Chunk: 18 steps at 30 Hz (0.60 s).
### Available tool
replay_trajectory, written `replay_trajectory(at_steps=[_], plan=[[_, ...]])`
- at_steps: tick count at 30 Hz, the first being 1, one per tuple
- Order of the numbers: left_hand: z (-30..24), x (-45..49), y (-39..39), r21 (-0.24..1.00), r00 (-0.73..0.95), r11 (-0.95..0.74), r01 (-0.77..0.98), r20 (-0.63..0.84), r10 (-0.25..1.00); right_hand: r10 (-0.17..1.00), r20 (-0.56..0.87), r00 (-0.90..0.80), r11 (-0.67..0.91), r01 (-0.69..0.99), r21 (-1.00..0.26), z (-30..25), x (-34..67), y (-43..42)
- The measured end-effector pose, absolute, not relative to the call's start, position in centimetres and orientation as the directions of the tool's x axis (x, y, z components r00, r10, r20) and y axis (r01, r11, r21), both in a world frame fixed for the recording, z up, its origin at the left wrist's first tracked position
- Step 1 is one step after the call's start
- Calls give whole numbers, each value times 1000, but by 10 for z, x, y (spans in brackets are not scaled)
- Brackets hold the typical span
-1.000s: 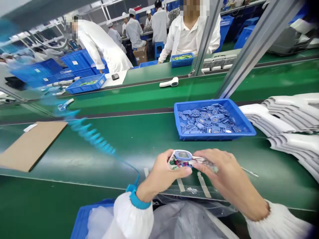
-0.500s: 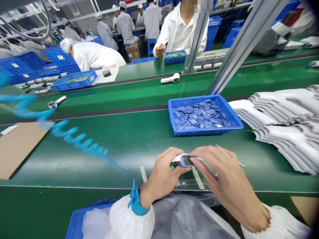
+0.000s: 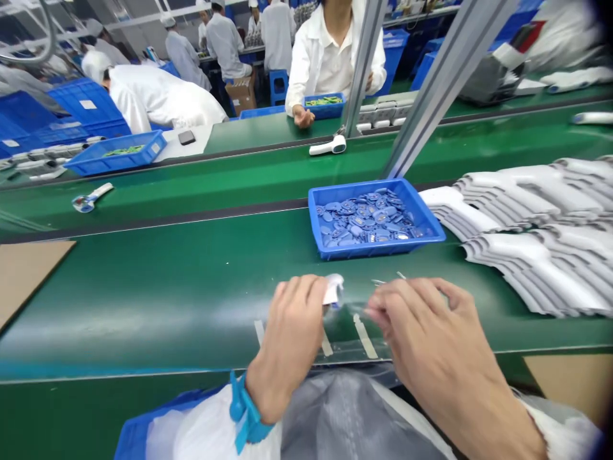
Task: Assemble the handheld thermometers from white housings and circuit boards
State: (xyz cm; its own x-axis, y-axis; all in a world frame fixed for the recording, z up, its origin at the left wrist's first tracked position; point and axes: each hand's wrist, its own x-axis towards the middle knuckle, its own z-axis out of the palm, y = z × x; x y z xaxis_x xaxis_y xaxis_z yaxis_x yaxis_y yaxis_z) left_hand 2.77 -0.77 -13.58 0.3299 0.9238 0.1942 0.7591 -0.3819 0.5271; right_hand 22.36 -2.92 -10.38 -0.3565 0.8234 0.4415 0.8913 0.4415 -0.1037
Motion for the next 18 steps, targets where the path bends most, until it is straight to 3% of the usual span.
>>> replay_trajectory(at_steps=[3, 7, 10, 13, 15, 18], plan=[[-138, 22, 3, 647, 181, -257, 718, 183, 966, 918, 347, -194, 275, 940, -201, -131, 251, -16], [-135, 12, 9, 872, 83, -15, 489, -29, 996, 952, 307, -5, 66, 980, -189, -183, 295, -5], [-131, 4, 6, 912, 50, 183, 368, -216, 975, 923, 378, 72, -5, 985, -174, -192, 340, -8], [-132, 1, 5, 916, 73, 346, 205, -367, 927, 819, 506, 271, -283, 958, -55, -180, 398, -8], [-135, 3, 6, 909, 111, 402, 111, -414, 904, 776, 507, 374, -449, 893, 28, -171, 436, -6], [-142, 10, 8, 921, 193, 389, 21, -385, 902, 820, 446, 359, -405, 914, 7, -167, 469, -4]])
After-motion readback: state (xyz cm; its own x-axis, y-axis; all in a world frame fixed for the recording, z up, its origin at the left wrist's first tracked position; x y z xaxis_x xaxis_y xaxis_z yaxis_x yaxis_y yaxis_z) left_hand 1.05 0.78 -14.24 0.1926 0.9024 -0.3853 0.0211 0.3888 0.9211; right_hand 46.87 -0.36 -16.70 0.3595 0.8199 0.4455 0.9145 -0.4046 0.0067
